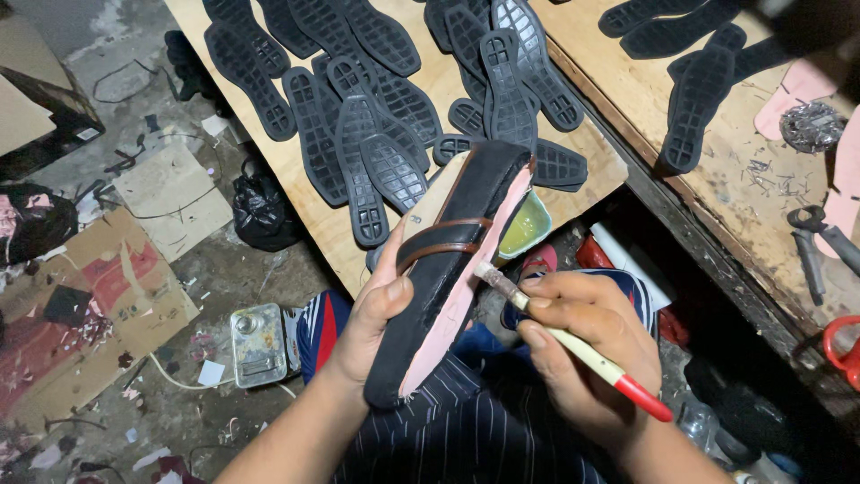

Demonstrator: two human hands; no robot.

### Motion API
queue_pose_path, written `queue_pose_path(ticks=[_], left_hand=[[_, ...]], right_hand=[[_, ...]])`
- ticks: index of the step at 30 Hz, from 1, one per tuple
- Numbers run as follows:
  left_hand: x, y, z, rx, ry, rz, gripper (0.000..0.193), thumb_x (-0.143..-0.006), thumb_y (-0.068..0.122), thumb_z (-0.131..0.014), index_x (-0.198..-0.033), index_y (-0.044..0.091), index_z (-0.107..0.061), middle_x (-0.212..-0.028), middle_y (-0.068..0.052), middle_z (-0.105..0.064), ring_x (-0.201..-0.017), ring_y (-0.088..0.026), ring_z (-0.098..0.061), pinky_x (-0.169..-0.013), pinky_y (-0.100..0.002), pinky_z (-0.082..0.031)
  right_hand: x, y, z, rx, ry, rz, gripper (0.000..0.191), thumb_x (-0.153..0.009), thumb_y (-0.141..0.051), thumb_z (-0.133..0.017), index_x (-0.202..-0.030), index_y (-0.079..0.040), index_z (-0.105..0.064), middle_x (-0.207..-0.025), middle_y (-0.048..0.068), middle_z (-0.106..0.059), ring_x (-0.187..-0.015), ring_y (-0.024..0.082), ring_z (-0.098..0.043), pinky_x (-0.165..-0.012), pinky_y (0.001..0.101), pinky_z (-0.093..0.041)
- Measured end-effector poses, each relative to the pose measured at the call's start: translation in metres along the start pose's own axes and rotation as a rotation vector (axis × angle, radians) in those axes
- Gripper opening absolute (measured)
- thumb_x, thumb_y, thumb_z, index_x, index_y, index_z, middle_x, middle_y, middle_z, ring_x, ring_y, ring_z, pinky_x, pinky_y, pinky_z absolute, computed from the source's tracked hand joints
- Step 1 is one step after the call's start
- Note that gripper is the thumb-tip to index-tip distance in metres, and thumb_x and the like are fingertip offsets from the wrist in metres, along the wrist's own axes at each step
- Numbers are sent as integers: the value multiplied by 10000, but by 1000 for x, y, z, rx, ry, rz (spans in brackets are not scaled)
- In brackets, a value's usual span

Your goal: The person sits on the floor of a shoe workshop holding a black shoe with a pink insole and uses a brush to apply yellow glue from a small container onto the sole edge and upper rim of the shoe, rotating the shoe to coat different sections.

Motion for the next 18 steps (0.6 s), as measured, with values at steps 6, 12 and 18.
queue_pose_path(ticks=[6, 12, 18], left_hand=[[1, 4, -9, -8, -32, 22, 1017, -911, 365, -742, -1698, 58, -175, -1394, -171, -547, -1081, -204, -622, -910, -330, -552], [-3, -2, -6, -71, 80, 0, 949, -916, 332, -686, -1674, 91, -167, -1390, -154, -558, -1108, -195, -627, -910, -331, -545], [-4, -11, 4, -78, 198, 1, 806, -952, 272, -607, -1632, 109, -206, -1341, -133, -572, -1070, -191, -643, -865, -346, -571]], right_hand=[[-4, -3, -1, 39, 0, 19, 239, -903, 20, -728, -1108, 4, -605, -1137, 202, -677, -1015, 271, -734, -899, 338, -597], [-4, -6, -7, 34, -29, 45, 257, -901, 30, -741, -1115, 11, -600, -1123, 198, -687, -1015, 281, -737, -890, 336, -597], [1, -8, -13, -134, -168, 94, 213, -898, 21, -772, -1057, -1, -633, -1068, 150, -711, -994, 246, -751, -866, 311, -611]])
Point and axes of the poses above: each hand's wrist, its own x-axis away from the middle knuckle, its own z-axis out of the back of the hand, y = z × x, the point moved 1 cm from there along -x, towards the middle knuckle
